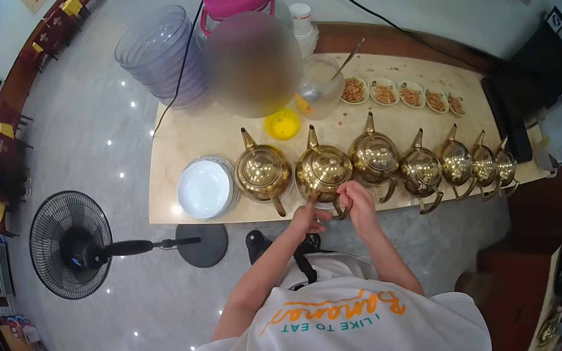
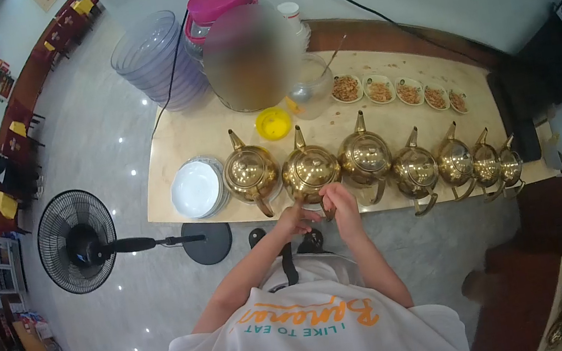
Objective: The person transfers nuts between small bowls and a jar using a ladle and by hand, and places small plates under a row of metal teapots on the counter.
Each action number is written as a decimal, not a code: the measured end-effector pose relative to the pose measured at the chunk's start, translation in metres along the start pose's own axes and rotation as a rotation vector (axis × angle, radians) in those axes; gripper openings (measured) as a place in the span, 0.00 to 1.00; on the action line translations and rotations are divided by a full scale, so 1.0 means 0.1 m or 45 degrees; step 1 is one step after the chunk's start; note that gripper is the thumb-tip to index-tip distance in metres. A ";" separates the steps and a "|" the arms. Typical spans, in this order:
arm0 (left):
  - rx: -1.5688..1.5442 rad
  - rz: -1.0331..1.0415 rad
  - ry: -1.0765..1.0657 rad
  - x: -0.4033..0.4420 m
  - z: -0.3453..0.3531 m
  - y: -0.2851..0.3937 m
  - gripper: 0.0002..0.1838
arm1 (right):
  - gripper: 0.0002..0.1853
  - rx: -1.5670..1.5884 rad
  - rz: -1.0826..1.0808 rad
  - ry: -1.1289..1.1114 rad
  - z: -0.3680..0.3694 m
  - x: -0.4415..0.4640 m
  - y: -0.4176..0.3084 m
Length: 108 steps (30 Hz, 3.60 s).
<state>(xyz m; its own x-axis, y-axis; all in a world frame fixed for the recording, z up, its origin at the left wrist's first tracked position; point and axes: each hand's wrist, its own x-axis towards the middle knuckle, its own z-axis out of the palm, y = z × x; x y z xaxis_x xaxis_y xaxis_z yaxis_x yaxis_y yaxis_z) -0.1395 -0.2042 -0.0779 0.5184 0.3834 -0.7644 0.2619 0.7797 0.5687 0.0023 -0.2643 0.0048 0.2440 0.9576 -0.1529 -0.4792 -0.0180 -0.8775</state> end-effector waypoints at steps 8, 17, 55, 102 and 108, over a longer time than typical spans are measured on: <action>0.120 0.069 -0.132 -0.36 0.03 0.04 0.27 | 0.09 -0.087 0.046 -0.025 -0.01 0.00 0.12; -0.036 0.229 0.235 -1.33 -0.76 -0.27 0.24 | 0.08 -0.159 -0.036 0.184 0.07 0.05 0.24; -0.428 0.397 0.654 -1.38 -2.15 0.03 0.22 | 0.19 0.486 0.560 0.785 0.12 0.05 0.52; 0.525 0.351 0.910 -1.41 -2.55 0.21 0.25 | 0.13 -0.815 -0.490 1.144 -0.39 0.13 0.12; 0.369 0.424 0.915 -1.50 -2.59 0.25 0.23 | 0.15 -0.992 -0.446 1.071 -0.30 0.21 0.09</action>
<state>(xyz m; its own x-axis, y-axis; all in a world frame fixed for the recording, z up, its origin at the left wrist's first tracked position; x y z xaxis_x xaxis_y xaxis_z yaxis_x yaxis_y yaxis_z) -0.4216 -0.1139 -0.0271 -0.0133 0.8690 -0.4946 0.4369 0.4500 0.7789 0.0285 -0.2532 -0.0200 0.8731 0.4623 0.1546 0.2915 -0.2409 -0.9257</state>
